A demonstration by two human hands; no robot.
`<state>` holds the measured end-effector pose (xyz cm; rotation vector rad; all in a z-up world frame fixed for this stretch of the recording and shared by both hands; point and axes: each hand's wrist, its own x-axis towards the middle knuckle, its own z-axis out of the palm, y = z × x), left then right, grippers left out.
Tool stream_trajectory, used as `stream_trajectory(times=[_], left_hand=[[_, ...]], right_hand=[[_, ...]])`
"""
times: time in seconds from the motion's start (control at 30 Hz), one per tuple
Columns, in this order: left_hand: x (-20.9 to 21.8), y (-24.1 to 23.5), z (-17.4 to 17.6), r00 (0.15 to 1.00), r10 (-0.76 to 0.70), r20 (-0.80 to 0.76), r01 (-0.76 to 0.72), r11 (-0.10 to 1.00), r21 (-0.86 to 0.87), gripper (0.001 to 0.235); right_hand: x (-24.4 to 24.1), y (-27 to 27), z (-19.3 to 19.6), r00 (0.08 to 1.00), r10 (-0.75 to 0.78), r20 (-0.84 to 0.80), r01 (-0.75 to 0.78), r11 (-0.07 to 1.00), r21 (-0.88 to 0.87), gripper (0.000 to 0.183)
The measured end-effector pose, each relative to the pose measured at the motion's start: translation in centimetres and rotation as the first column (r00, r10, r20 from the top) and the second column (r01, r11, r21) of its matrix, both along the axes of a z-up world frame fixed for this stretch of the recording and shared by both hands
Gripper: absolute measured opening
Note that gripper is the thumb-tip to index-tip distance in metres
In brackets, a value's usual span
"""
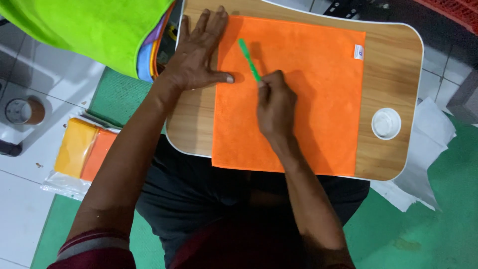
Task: The person places folded orange and yellow cloths into a clear plastic bag and seals it. They then take an orange cloth, place it on a wooden board, and brush it thoroughly with a green toothbrush.
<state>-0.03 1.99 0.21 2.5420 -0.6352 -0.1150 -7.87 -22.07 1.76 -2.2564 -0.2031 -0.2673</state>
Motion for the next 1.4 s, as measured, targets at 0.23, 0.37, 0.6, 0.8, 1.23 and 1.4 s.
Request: stream_trajectory(times=[0.23,0.37,0.6,0.8,1.23,1.4], left_hand=[[0.0,-1.0,1.0,1.000,-0.002,0.000,0.002,0.973,0.230,0.136],[0.0,-1.0,-0.4,0.995,-0.037,0.097,0.007,0.956,0.295,0.121],[-0.3,-0.4,-0.5,0.976,-0.086,0.199,0.026,0.958,0.286,0.119],[-0.2,0.0,-0.8,0.944,-0.133,0.303,0.047,0.960,0.276,0.115],[-0.3,-0.2,0.0,0.944,-0.149,0.293,0.070,0.962,0.263,0.111],[-0.4,-0.3,0.1,0.958,-0.138,0.250,0.071,0.963,0.262,0.113]], right_hand=[[0.7,4.6,-0.9,0.992,0.020,-0.121,-0.015,0.999,0.048,0.012],[0.7,4.4,-1.5,0.995,-0.011,-0.099,0.012,1.000,0.013,0.018],[0.9,-0.5,-1.1,0.995,-0.048,-0.089,0.040,0.995,-0.086,0.009],[0.5,-7.0,-0.7,0.988,-0.142,-0.059,0.136,0.987,-0.089,0.012],[-0.9,-20.1,-1.7,0.945,-0.318,0.083,0.327,0.932,-0.156,0.015],[-1.5,-21.8,-1.3,0.950,-0.306,0.065,0.313,0.937,-0.154,0.019]])
